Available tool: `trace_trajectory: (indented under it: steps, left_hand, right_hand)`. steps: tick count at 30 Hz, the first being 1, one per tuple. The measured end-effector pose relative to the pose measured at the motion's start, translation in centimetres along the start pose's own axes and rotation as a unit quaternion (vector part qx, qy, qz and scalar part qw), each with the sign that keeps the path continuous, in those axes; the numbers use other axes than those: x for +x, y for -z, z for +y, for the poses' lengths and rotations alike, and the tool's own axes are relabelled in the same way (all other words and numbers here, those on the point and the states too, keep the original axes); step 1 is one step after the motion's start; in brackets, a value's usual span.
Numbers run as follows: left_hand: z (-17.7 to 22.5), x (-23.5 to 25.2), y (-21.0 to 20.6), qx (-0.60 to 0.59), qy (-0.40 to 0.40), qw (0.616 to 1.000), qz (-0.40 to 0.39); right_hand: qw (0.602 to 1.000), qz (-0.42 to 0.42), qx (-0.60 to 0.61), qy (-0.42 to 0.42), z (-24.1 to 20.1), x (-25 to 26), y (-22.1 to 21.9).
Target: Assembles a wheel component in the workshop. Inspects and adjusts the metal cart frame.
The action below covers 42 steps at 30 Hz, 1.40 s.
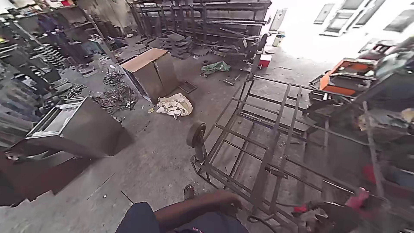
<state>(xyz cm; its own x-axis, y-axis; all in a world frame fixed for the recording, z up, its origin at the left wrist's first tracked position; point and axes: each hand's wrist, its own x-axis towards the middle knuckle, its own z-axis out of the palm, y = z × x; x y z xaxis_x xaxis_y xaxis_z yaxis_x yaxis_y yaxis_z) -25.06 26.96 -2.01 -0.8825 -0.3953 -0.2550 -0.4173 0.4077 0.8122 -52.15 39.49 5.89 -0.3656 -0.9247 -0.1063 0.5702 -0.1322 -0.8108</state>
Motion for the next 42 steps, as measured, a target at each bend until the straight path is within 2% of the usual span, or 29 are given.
trace_trajectory:
  steps: [2,4,6,7,9,10,13,16,20,22,25,30,33,37,39,42]
  left_hand:
    - [-2.4,-1.0,-1.0,0.010,0.048,0.998,-0.029]
    - [-4.9,-2.0,-2.0,0.016,0.098,0.993,-0.056]
    - [-7.6,-3.2,-2.9,0.019,0.153,0.985,-0.072]
    - [-9.3,-3.9,-3.5,0.009,0.177,0.982,-0.072]
    - [-12.7,-5.8,-4.9,-0.019,0.237,0.968,-0.086]
    - [-13.8,-7.2,-5.8,-0.025,0.269,0.958,-0.098]
    - [-18.4,-11.4,-7.1,-0.040,0.353,0.932,-0.067]
    - [-22.5,-17.6,-9.0,-0.063,0.451,0.890,-0.026]
    - [-23.5,-24.8,-11.2,-0.102,0.545,0.832,-0.004]
    - [-23.7,-27.5,-12.5,-0.136,0.570,0.810,0.023]
    - [-24.0,-29.8,-14.4,-0.159,0.585,0.794,0.057]
    - [-19.6,-29.0,-13.8,-0.183,0.554,0.807,0.093]
    - [-16.7,-27.5,-12.6,-0.194,0.555,0.805,0.084]
    - [-17.2,-27.6,-12.1,-0.175,0.539,0.821,0.075]
    - [-19.3,-27.9,-11.9,-0.158,0.528,0.832,0.065]
    - [-21.5,-28.2,-11.2,-0.168,0.535,0.825,0.071]
  right_hand:
    - [0.999,-0.021,0.046,0.018,0.6,-0.9,2.5]
    - [0.999,-0.021,0.027,0.036,1.3,-1.3,4.1]
    - [0.996,0.042,-0.062,0.056,1.7,-1.7,4.1]
    - [0.985,0.080,-0.143,0.061,1.9,-1.7,3.8]
    - [0.934,0.159,-0.317,0.036,3.3,-2.0,3.7]
    - [0.907,0.170,-0.386,0.018,4.4,-2.2,4.2]
    - [0.847,0.134,-0.514,-0.034,9.4,0.0,6.3]
    - [0.757,0.083,-0.635,-0.134,14.6,2.8,7.2]
    - [0.655,0.029,-0.721,-0.225,20.0,6.6,8.2]
    - [0.624,-0.001,-0.741,-0.250,21.6,8.2,9.1]
    - [0.602,-0.022,-0.756,-0.255,23.6,9.9,10.7]
    - [0.601,-0.015,-0.757,-0.256,25.6,10.3,11.7]
    - [0.602,-0.003,-0.757,-0.253,25.8,10.1,12.0]
    - [0.582,-0.004,-0.773,-0.253,25.5,10.1,12.1]
    - [0.582,-0.001,-0.771,-0.258,25.4,9.9,12.3]
    - [0.578,-0.005,-0.775,-0.257,25.6,9.6,12.5]
